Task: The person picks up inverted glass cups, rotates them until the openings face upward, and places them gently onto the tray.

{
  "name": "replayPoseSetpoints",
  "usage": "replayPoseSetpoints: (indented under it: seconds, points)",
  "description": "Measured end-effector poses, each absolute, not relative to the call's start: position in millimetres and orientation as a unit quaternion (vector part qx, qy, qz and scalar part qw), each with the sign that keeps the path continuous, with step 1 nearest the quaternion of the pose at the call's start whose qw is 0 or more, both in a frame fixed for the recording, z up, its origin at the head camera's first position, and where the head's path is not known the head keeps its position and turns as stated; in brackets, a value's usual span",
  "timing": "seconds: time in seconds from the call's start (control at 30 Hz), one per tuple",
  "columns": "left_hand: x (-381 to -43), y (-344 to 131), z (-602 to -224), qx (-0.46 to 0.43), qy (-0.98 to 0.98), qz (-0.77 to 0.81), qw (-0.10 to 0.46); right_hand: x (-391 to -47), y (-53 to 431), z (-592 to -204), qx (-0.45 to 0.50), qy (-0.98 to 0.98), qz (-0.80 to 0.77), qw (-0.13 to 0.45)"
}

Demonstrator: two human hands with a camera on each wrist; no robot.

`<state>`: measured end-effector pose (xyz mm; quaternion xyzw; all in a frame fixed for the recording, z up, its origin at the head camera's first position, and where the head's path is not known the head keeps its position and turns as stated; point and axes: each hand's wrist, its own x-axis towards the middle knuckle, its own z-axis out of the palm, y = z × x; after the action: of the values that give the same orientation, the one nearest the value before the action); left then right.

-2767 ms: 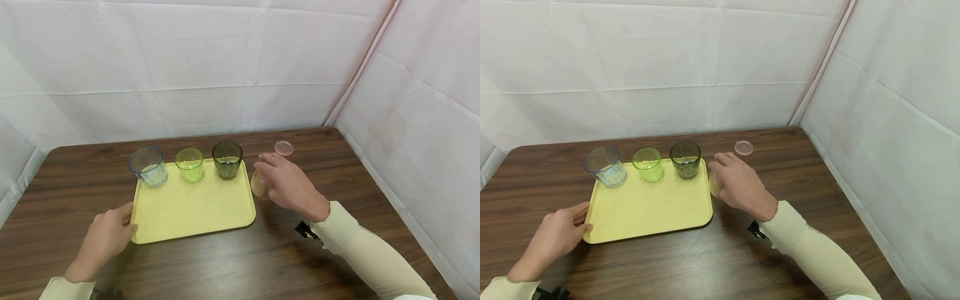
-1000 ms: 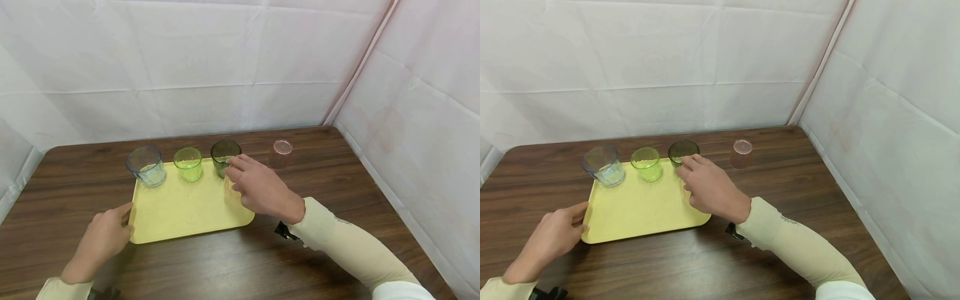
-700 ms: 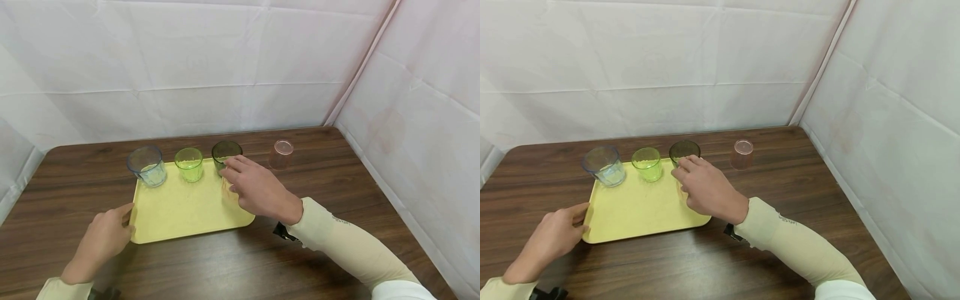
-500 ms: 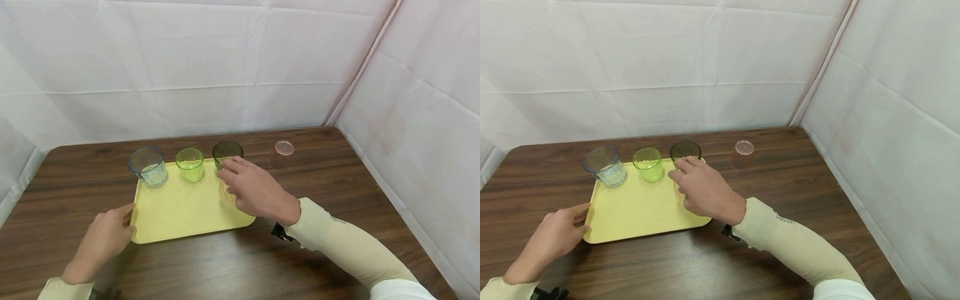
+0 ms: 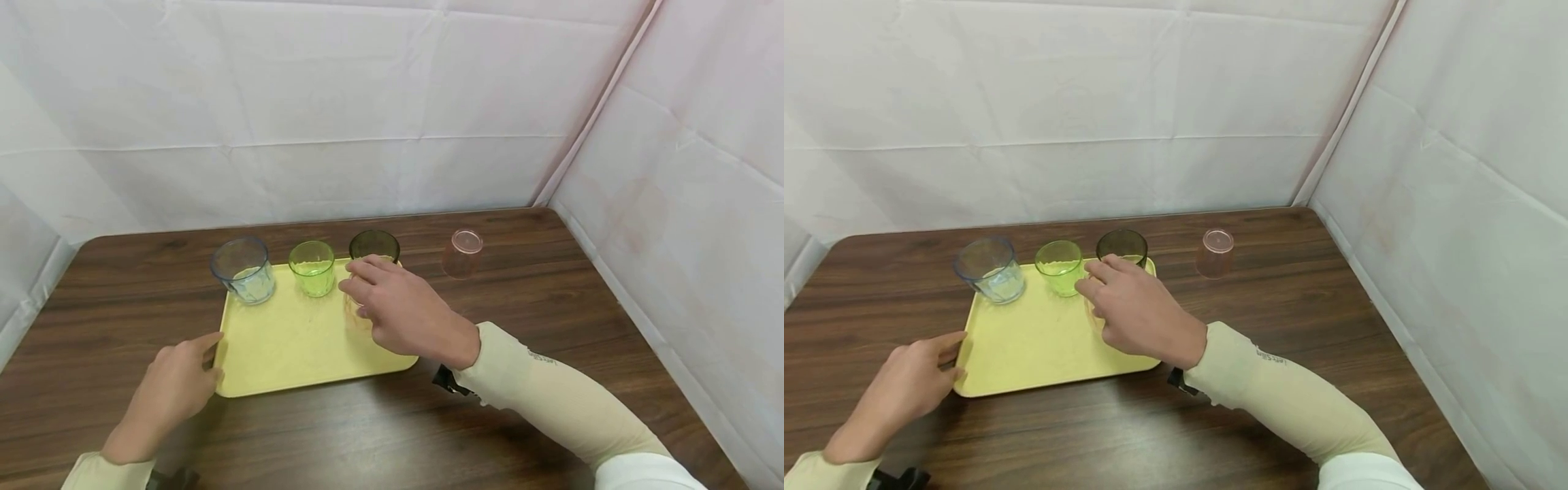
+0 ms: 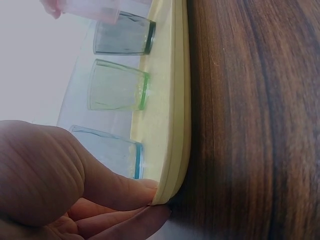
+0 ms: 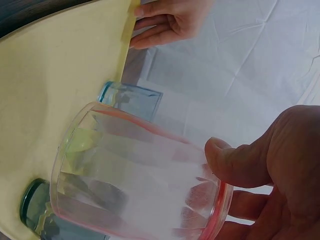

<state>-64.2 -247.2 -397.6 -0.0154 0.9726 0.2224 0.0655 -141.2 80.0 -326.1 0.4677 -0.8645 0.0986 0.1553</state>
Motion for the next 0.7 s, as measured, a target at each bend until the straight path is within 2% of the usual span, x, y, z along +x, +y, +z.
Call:
replayPoseSetpoints:
  seconds: [0.53, 0.7]
  points:
    - [-71, -249, -394, -0.007, 0.978, 0.197, 0.061, -138, 65, -316, 0.474, -0.862, 0.107, 0.142]
    - [-72, -250, -390, -0.009, 0.976, 0.201, 0.088, -137, 60, -315, 0.473, -0.862, 0.114, 0.138]
